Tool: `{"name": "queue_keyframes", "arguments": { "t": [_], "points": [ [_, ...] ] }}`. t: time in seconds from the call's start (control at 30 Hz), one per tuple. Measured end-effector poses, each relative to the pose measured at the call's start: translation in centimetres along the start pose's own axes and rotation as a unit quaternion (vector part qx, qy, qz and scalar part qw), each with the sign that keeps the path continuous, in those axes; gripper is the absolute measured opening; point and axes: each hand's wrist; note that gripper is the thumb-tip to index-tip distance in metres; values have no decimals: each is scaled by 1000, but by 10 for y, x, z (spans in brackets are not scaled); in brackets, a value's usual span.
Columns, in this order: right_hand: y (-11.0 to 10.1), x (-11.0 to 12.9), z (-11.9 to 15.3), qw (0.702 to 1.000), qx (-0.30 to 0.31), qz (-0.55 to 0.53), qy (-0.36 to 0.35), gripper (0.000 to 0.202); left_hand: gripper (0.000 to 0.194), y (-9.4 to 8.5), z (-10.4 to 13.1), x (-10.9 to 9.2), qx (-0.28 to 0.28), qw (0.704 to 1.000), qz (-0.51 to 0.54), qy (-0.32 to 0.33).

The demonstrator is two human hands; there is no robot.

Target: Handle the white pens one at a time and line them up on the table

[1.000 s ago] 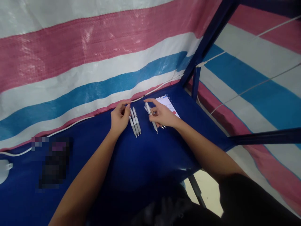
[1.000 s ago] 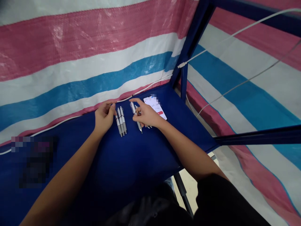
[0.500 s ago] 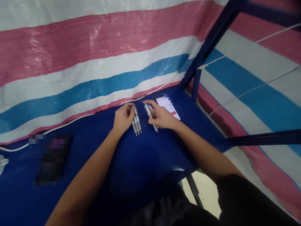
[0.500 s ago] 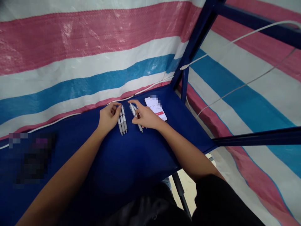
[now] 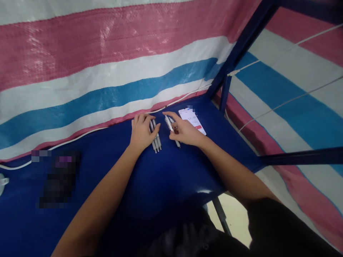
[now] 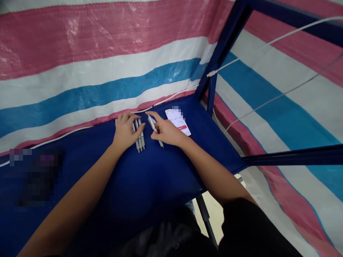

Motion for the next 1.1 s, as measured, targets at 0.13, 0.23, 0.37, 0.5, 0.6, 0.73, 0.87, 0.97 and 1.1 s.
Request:
{"name": "queue_keyframes", "arguments": {
  "t": [0.13, 0.23, 0.37, 0.5, 0.6, 0.73, 0.87, 0.97, 1.1],
  "points": [
    [1, -1, -1, 1000, 0, -3, 29, 75, 30, -2, 0, -3, 29, 999, -13, -10],
    [3, -1, -1, 1000, 6, 2, 21, 74, 30, -3, 0, -3, 46, 999, -16, -12],
    [5, -1, -1, 1000, 12, -7, 8, 81, 30, -4, -1, -3, 55, 998, -5, -10],
    [5, -3, -2, 1000, 2, -13, 9, 82, 34, 0, 0, 0, 37, 999, 21, -3],
    [5, -5, -4, 999, -3, -27, 18, 72, 36, 4, 0, 3, 14, 999, 33, 8],
    [5, -5, -4, 999, -6, -36, 8, 71, 35, 5, 0, 5, 8, 999, 40, 11],
    [4, -3, -3, 999, -9, -31, -12, 73, 35, 5, -3, 7, 23, 997, 67, 5],
    [3, -3, -1, 999, -15, -29, -31, 79, 36, 3, -4, 8, 16, 995, 96, 4],
    [2, -4, -1, 998, -43, -34, -18, 74, 38, 2, -7, 9, -12, 982, 186, 9]
  ]
}}
Point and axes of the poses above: each hand's wrist, its own z-axis away from the middle knuckle, its own y-axis out of the palm, x = y × z, and after that the axes turned 2 degrees about x, right-handed
